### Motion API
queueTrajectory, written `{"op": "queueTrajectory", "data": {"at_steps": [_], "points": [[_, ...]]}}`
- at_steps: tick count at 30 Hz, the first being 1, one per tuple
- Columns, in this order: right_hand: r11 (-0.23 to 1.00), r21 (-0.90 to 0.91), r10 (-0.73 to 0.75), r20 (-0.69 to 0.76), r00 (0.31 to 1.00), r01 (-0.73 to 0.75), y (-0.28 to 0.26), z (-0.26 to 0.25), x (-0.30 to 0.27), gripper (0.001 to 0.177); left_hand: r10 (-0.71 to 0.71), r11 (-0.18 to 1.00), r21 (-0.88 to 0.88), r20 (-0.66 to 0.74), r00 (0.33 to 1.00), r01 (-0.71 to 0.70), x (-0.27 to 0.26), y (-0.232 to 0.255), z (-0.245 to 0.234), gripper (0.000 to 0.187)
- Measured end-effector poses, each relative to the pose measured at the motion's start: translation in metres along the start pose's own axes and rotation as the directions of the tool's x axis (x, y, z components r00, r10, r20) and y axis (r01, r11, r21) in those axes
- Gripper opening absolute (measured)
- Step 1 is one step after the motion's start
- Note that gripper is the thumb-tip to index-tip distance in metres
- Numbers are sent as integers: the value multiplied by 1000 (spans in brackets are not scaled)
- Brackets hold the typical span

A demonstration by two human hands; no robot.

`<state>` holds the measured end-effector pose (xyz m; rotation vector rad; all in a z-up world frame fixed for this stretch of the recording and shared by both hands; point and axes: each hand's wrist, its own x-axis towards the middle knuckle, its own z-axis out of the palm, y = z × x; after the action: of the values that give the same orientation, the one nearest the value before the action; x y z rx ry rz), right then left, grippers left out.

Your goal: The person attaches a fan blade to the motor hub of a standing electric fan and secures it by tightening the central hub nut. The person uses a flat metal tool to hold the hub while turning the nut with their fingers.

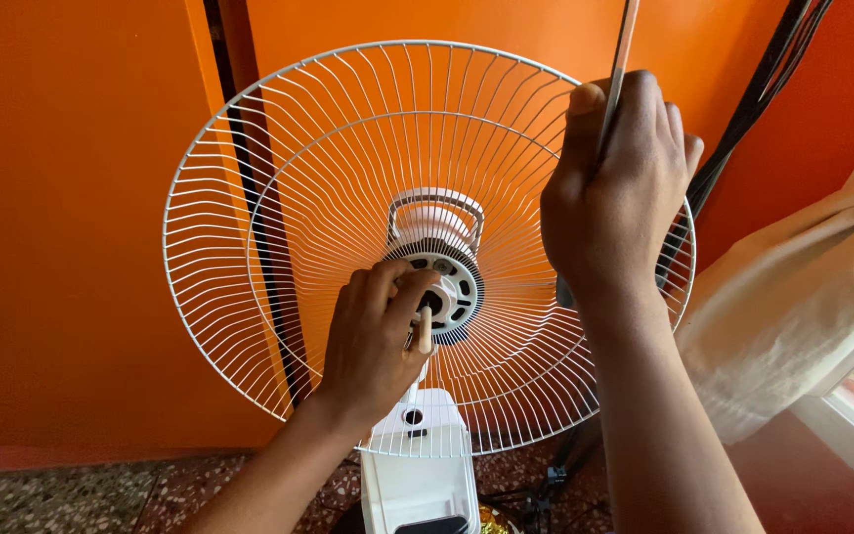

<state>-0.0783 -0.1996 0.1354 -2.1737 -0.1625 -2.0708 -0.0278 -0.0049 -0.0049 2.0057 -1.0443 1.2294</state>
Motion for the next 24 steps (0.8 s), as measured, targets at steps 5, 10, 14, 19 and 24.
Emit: {"op": "queueTrajectory", "data": {"at_steps": [5,10,14,19,24], "points": [[1000,6,4,10,1000,-4,0,-2,0,31,66,997,31,45,997,-68,4,-4,-2,56],[1000,-1,-9,9,1000,9,-4,-4,2,31,176,977,104,121,977,-189,12,-9,-4,50],[1000,10,23,25,999,-23,-5,-5,4,35,239,956,139,151,959,-260,12,-9,-6,52],[1000,2,29,13,999,-29,-6,-5,6,34,219,962,138,122,968,-235,13,-4,-15,56],[1000,25,16,0,1000,-16,-6,-6,4,35,193,980,32,71,979,-196,14,6,-15,60]]}}
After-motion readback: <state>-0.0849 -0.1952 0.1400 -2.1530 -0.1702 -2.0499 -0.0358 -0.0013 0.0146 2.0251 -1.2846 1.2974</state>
